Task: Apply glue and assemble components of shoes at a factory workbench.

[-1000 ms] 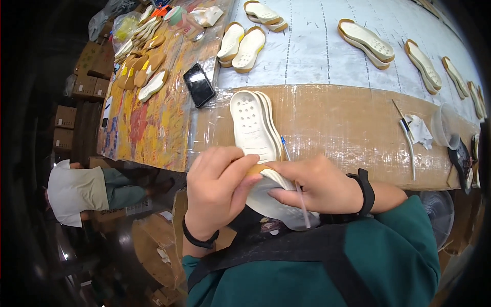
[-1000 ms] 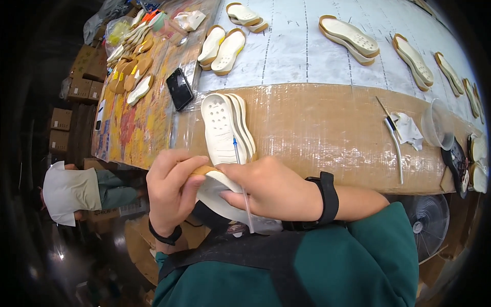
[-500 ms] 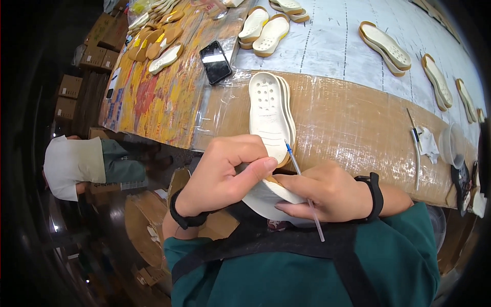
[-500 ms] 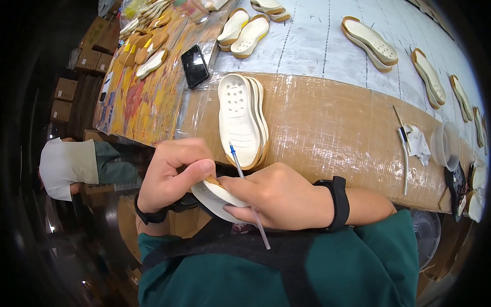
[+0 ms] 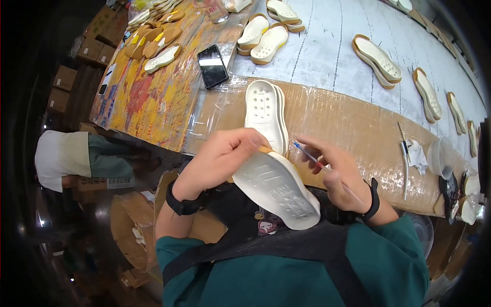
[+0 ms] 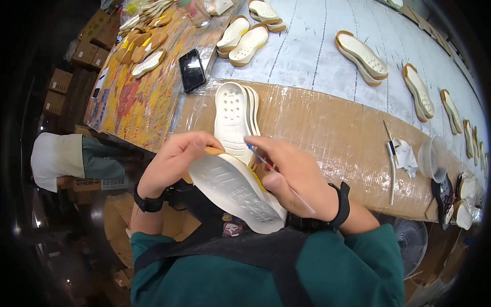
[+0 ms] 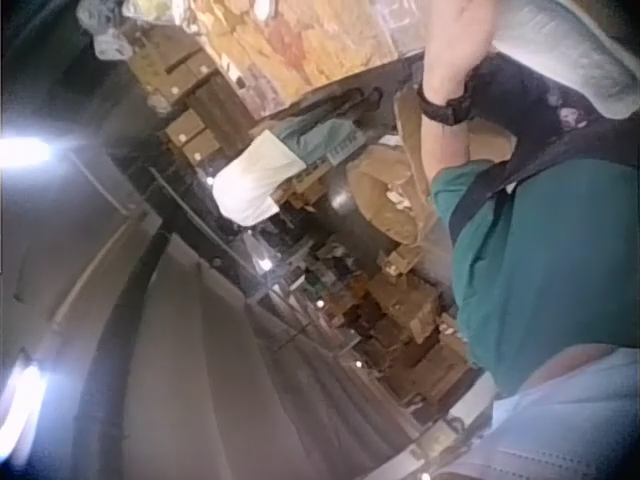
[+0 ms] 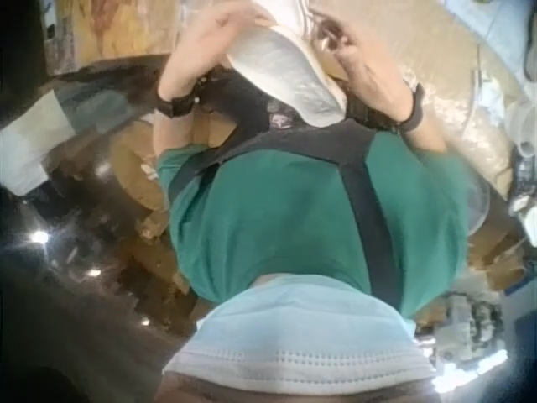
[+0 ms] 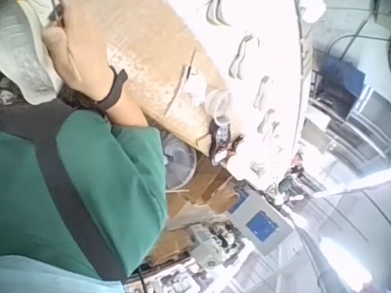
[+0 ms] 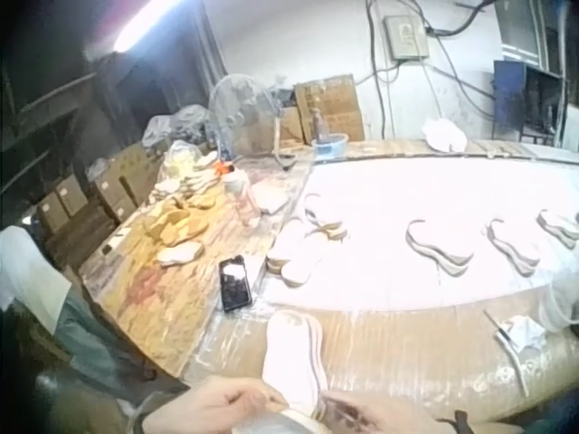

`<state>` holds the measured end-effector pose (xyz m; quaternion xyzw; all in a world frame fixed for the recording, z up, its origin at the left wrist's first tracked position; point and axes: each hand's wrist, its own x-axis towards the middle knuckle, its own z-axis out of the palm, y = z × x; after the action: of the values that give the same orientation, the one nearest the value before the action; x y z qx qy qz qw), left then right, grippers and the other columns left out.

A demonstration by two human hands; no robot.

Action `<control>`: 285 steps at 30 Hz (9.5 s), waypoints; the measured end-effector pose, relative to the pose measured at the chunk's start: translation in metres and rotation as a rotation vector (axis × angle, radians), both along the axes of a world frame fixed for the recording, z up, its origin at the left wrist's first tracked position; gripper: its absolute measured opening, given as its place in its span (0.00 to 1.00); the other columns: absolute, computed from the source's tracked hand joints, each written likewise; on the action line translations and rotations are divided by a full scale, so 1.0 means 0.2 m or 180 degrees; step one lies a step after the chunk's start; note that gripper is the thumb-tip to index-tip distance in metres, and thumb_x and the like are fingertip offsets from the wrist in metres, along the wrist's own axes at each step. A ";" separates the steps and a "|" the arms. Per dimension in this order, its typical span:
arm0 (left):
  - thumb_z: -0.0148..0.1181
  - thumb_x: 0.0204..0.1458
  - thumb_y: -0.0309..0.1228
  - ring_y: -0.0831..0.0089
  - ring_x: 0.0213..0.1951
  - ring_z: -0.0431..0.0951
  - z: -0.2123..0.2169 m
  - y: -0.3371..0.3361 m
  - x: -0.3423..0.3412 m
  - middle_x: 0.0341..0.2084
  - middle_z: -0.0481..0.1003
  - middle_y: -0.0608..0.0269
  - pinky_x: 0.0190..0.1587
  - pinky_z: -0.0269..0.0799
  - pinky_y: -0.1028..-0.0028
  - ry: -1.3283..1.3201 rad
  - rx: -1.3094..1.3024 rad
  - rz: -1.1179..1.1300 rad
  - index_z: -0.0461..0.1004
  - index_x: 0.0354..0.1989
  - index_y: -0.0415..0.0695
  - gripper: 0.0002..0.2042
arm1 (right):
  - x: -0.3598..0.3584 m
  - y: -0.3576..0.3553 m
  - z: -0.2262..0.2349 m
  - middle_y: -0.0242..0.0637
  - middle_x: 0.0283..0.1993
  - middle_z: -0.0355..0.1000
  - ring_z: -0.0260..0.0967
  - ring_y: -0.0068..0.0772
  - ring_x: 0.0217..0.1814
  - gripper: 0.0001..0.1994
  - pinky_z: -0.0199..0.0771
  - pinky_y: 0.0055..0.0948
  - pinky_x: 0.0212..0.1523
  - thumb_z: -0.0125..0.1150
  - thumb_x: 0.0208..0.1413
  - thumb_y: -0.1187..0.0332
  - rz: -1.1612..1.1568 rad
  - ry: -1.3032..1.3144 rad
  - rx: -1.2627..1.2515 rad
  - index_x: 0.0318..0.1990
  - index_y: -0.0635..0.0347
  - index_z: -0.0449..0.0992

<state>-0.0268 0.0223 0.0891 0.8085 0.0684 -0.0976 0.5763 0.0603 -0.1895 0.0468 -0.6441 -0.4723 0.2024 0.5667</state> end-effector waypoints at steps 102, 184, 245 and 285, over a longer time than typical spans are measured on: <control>0.45 0.53 0.28 0.85 0.29 0.69 -0.27 0.01 0.11 0.31 0.71 0.65 0.29 0.68 0.85 -0.0943 -0.1427 0.1200 0.62 0.50 0.36 0.16 | 0.33 0.24 0.00 0.30 0.17 0.68 0.63 0.14 0.17 0.12 0.64 0.14 0.17 0.54 0.51 0.64 -0.0342 0.1585 -0.0045 0.30 0.66 0.75; 0.49 0.43 0.16 0.69 0.50 0.63 -0.32 -0.52 0.15 0.50 0.59 0.53 0.51 0.59 0.74 -0.0497 -0.1922 0.0530 0.38 0.59 0.38 0.35 | 0.15 -0.85 -0.37 0.43 0.27 0.69 0.67 0.40 0.28 0.08 0.67 0.30 0.28 0.53 0.48 0.68 -0.3793 -0.1154 -0.1867 0.35 0.60 0.72; 0.45 0.46 0.21 0.68 0.44 0.70 -0.26 -0.72 0.22 0.45 0.66 0.54 0.45 0.66 0.73 0.0613 -0.3316 0.1000 0.52 0.55 0.38 0.24 | 0.15 -0.43 -0.03 0.43 0.31 0.72 0.71 0.31 0.32 0.10 0.71 0.22 0.31 0.62 0.39 0.80 -0.2568 -0.0890 0.1011 0.31 0.64 0.69; 0.50 0.42 0.16 0.68 0.45 0.68 -0.32 -0.67 0.26 0.43 0.65 0.55 0.45 0.67 0.71 0.0393 -0.3498 0.1116 0.52 0.53 0.39 0.27 | 0.39 -1.39 -0.40 0.42 0.33 0.69 0.67 0.28 0.36 0.08 0.65 0.21 0.39 0.55 0.48 0.74 -0.4619 0.0319 0.0204 0.36 0.67 0.69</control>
<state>0.0243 -0.1123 0.0247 0.3600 0.1741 -0.0688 0.9140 0.1390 -0.4683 -0.0338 -0.7681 0.0946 -0.2089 0.5978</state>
